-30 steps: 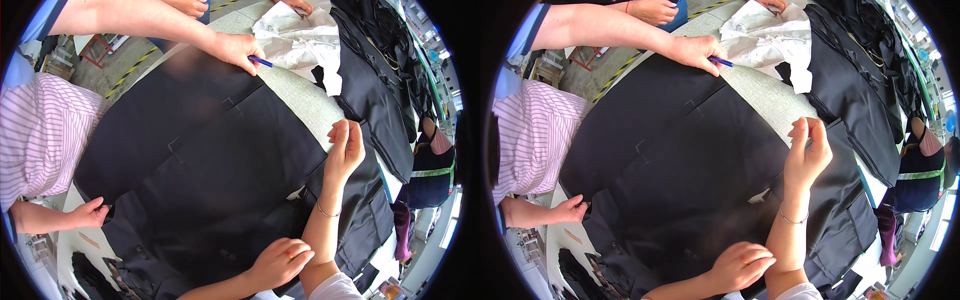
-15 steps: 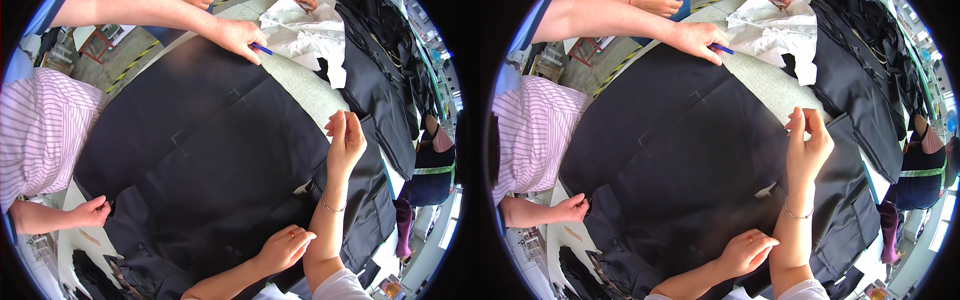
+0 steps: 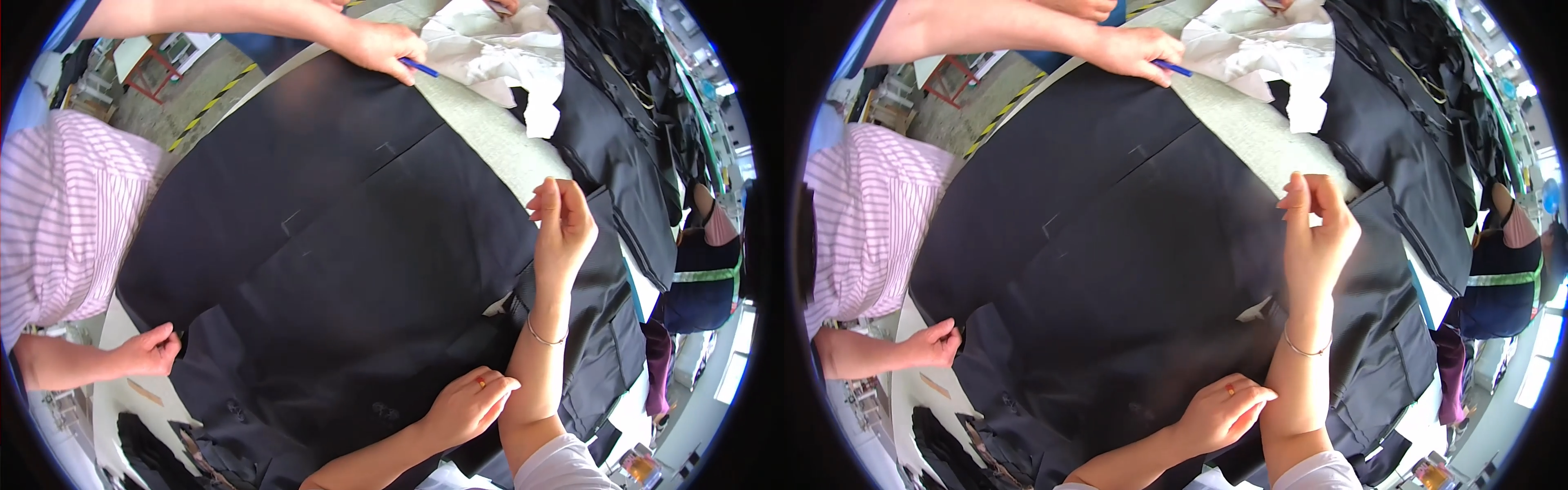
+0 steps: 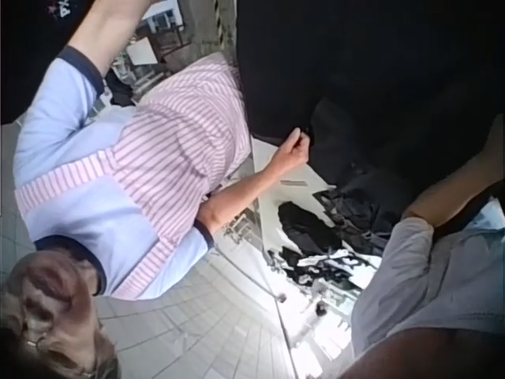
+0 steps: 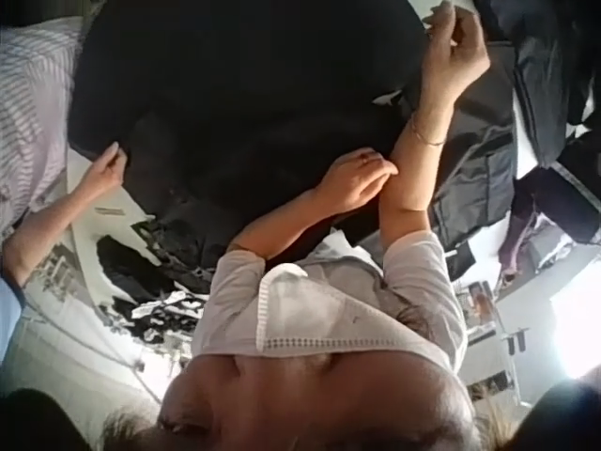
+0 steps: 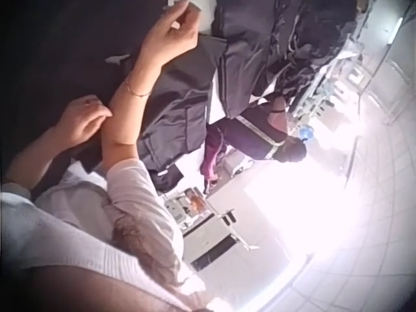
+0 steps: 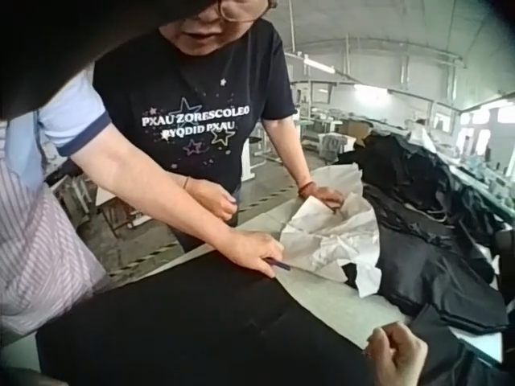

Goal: Organizing black fabric pieces and using an industrial sewing machine to sew a zipper onto mesh fabric.

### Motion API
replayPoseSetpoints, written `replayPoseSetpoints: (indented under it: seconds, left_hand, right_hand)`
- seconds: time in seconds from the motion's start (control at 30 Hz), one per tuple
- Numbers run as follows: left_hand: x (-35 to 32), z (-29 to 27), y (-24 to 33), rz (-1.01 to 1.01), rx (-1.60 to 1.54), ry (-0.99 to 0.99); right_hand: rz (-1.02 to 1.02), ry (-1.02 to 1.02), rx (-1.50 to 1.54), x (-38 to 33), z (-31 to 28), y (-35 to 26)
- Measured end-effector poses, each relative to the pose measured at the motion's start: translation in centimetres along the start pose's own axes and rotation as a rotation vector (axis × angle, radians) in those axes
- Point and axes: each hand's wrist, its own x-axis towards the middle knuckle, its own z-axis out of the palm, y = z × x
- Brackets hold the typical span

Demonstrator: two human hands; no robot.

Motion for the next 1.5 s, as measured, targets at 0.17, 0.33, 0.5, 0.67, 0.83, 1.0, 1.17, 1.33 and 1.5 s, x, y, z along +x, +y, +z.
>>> replayPoseSetpoints:
  seconds: [0.17, 0.33, 0.5, 0.67, 0.83, 1.0, 1.17, 1.33, 1.5]
  left_hand:
    - [0.1, 0.1, 0.2, -0.013, -0.011, -0.021]
    - [0.2, 0.2, 0.3, -0.01, -0.024, -0.025]
    - [0.4, 0.1, 0.3, -0.025, -0.01, -0.015]
    - [0.2, 0.0, 0.2, -0.03, -0.01, -0.025]
    - [0.0, 0.4, -0.1, -0.021, -0.009, -0.01]
    - [-0.1, 0.4, -0.1, -0.024, -0.038, -0.02]
    - [-0.1, 0.3, -0.3, -0.027, -0.04, -0.02]
    - [0.1, 0.3, -0.3, -0.019, -0.037, -0.02]
    - [0.5, -0.1, -0.5, 0.005, -0.059, -0.008]
  right_hand:
    - [0.025, -0.01, -0.031, 0.2, -0.3, -0.4]
    - [0.02, -0.016, -0.049, 0.2, -0.4, -0.2]
    - [0.037, -0.025, -0.041, 0.2, -0.4, -0.3]
    - [0.015, -0.032, -0.028, 0.2, -0.2, -0.2]
    - [-0.003, 0.0, -0.012, 0.3, -0.2, -0.1]
    - [0.034, -0.009, -0.018, 0.3, -0.2, 0.3]
    - [0.029, -0.004, -0.024, 0.3, 0.0, 0.4]
    - [0.028, -0.002, -0.049, 0.5, 0.0, 0.6]
    - [0.043, -0.022, -0.083, 0.5, 0.3, 0.1]
